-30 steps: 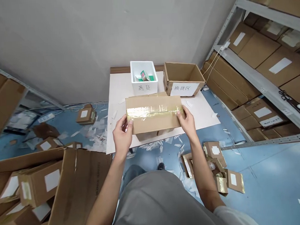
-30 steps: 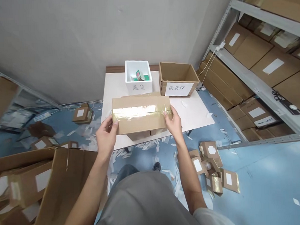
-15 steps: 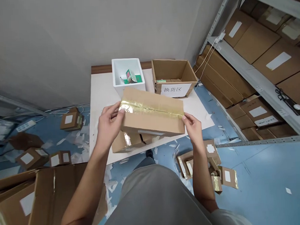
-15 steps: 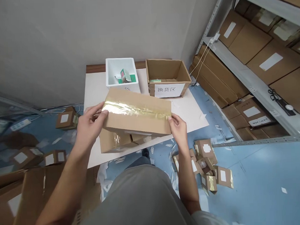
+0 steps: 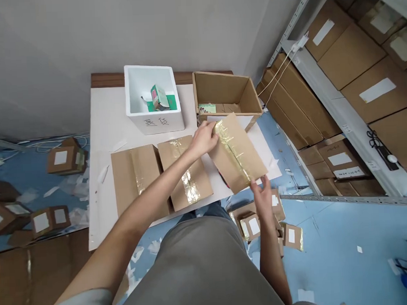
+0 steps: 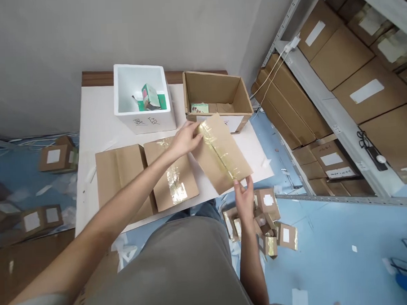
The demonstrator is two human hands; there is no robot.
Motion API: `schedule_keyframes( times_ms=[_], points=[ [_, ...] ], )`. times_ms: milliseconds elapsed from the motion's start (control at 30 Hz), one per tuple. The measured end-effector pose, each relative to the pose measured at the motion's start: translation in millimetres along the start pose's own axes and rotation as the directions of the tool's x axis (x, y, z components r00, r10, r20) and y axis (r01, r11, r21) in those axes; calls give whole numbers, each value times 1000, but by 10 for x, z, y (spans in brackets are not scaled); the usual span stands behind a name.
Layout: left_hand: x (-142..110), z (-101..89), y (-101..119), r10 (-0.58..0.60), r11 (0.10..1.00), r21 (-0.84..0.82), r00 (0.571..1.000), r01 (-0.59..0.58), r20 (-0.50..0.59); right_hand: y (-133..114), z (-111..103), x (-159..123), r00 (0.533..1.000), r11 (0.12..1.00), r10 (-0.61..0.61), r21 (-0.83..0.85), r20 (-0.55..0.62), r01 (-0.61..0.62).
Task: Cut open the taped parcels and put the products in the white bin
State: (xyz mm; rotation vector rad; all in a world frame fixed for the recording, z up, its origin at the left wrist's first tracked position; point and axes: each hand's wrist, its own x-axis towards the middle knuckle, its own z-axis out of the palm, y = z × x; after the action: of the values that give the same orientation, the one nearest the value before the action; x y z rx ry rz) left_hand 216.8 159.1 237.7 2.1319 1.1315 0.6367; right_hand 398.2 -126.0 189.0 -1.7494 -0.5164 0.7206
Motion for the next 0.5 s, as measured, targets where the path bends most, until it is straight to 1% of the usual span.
schedule_keyframes(
  times_ms=[67, 133, 233, 300, 367, 400, 433, 467, 500],
  points=[
    [117, 243, -74, -92, 992, 94, 994, 85, 65, 187, 89, 48, 990, 997, 75, 3, 119, -76],
    [209, 468, -159, -197, 966, 192, 971, 170, 133, 394, 186, 103, 960, 989, 142, 16, 240, -150],
    [289, 754, -292, -338, 919, 286, 917, 272, 211, 708, 325, 188, 885, 956, 267, 11, 381, -294],
    [266, 886, -366, -385, 903, 295, 894, 313, 230, 874, 378, 263, 821, 937, 318, -25, 474, -348],
    [141, 946, -423, -396, 901, 287, 887, 326, 236, 972, 370, 384, 757, 934, 346, -126, 555, -335],
    [32, 942, -448, -390, 905, 274, 891, 325, 231, 994, 340, 471, 728, 932, 360, -197, 584, -303],
    [-110, 913, -474, -374, 914, 246, 904, 322, 205, 1001, 297, 577, 709, 928, 372, -269, 599, -259],
    [-282, 856, -507, -367, 918, 221, 915, 328, 169, 997, 245, 700, 706, 920, 375, -332, 601, -207],
    [-482, 771, -549, -336, 934, 148, 939, 324, 66, 986, 191, 837, 718, 914, 363, -377, 593, -151]
  ],
)
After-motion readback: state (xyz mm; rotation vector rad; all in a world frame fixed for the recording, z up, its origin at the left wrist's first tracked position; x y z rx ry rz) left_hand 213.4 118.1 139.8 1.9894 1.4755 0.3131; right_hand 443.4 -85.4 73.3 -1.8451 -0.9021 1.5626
